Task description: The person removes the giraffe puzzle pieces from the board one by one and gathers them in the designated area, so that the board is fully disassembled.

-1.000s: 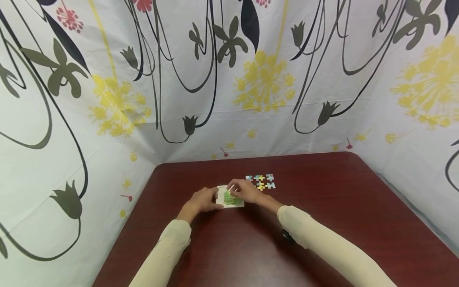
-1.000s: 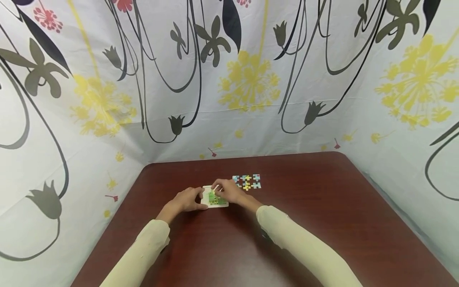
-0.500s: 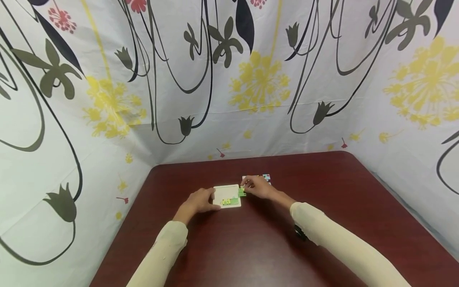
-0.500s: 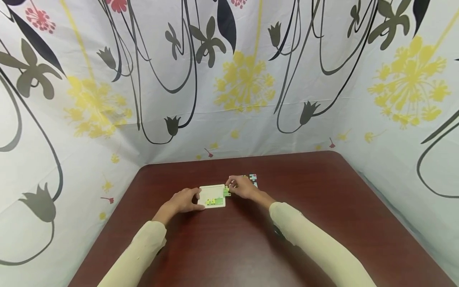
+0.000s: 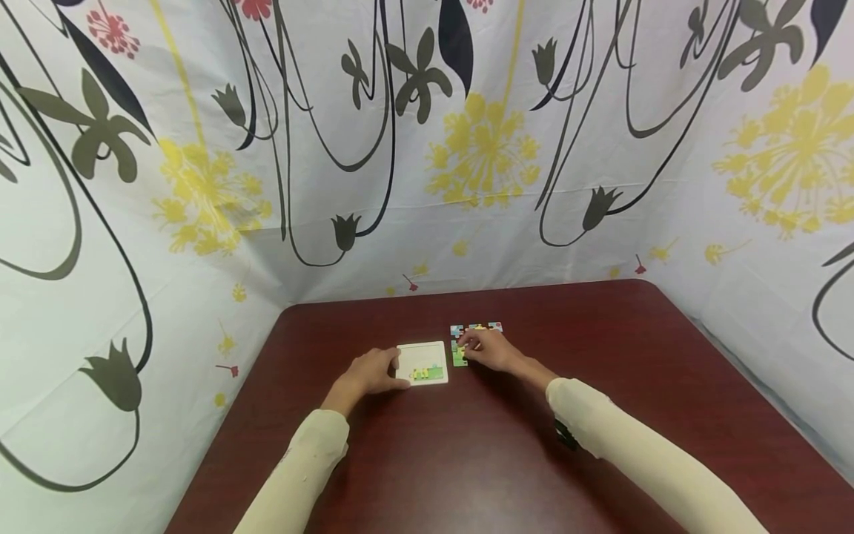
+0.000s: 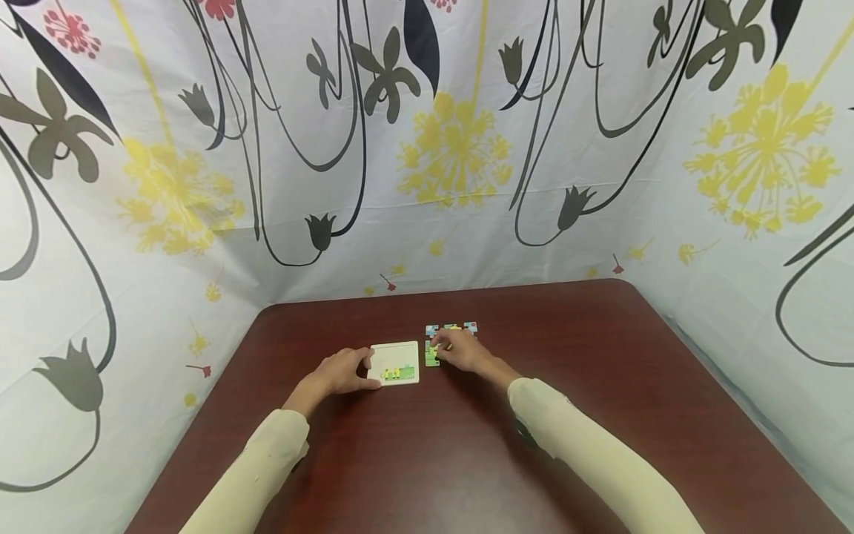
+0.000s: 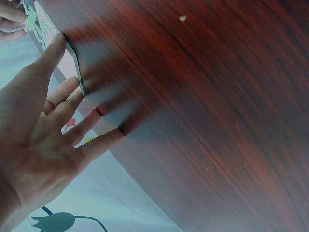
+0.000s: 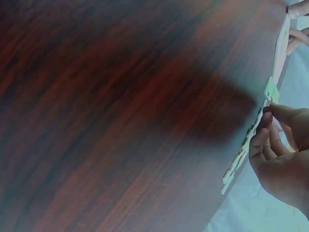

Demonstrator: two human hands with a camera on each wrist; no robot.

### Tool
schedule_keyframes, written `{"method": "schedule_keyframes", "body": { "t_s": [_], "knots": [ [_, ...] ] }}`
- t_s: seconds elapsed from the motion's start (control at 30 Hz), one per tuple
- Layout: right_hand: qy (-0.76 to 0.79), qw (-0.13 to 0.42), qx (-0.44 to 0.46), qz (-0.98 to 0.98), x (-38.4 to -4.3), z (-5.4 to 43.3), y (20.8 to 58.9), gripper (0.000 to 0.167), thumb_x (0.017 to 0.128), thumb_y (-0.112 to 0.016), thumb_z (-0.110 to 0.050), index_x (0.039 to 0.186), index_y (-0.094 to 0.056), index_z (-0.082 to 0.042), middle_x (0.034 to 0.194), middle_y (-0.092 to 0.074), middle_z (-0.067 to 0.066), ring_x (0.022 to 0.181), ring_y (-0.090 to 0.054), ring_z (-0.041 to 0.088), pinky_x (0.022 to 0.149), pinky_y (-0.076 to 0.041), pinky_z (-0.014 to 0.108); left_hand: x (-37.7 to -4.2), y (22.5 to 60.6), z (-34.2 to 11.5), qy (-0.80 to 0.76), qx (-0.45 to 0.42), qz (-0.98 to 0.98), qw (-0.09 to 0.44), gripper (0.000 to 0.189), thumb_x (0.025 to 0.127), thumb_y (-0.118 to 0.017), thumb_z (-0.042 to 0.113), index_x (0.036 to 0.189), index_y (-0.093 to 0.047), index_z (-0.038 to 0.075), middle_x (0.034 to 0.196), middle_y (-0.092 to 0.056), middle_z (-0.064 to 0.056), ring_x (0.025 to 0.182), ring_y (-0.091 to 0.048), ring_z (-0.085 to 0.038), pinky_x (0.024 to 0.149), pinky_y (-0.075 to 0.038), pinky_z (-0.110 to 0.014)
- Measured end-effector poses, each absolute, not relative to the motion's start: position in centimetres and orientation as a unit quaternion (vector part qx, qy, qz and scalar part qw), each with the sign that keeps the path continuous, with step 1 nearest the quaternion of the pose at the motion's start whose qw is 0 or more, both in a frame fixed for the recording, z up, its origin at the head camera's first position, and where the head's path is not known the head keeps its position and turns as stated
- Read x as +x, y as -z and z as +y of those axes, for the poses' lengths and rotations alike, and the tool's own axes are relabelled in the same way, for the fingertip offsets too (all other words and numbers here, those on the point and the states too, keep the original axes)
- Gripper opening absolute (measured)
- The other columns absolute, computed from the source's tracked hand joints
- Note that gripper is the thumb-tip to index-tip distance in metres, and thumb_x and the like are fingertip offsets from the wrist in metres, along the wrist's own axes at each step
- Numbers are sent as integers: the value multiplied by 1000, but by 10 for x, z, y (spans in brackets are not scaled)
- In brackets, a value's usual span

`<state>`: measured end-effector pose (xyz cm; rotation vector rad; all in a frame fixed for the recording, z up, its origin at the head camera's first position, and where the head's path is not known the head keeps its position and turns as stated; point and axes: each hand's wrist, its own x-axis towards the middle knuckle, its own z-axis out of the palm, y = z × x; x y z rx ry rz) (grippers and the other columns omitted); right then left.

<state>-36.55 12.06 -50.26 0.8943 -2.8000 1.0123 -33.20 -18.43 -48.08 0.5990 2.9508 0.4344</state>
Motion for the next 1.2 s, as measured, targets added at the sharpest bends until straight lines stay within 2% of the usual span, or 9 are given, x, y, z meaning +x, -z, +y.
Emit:
{"method": "schedule_keyframes", "body": {
  "t_s": [0.17, 0.57, 1.03, 1.2],
  "knots": [
    [-312, 20, 273, -910, -365, 120, 507, 18, 99, -68, -4, 116, -72, -3, 104, -74, 10, 96, -71, 27, 81, -57, 42, -331, 479, -184, -143, 192, 969, 52, 44, 84, -87, 45, 102, -61, 14, 83, -55, 1, 76, -51, -18, 70, -41, -39],
    [-314, 28, 281, -906, -365, 120, 512, 16, 98, -70, -4, 114, -73, -3, 100, -74, 9, 94, -71, 27, 76, -56, 40, -333, 483, -186, -143, 199, 968, 48, 44, 84, -86, 45, 101, -59, 15, 83, -55, 1, 76, -50, -18, 70, -42, -40],
    [-317, 30, 291, -902, -366, 121, 513, 16, 98, -70, -3, 113, -73, -2, 104, -74, 13, 94, -71, 27, 78, -57, 41, -331, 480, -184, -140, 195, 969, 52, 43, 86, -85, 44, 104, -61, 14, 85, -56, 1, 78, -51, -19, 73, -43, -40],
    [-310, 35, 292, -904, -366, 122, 512, 11, 96, -72, -3, 106, -75, -3, 101, -76, 10, 88, -72, 24, 75, -57, 38, -332, 481, -184, -142, 198, 969, 52, 44, 86, -85, 44, 105, -60, 14, 86, -56, 1, 78, -50, -18, 73, -43, -40]
  ]
}}
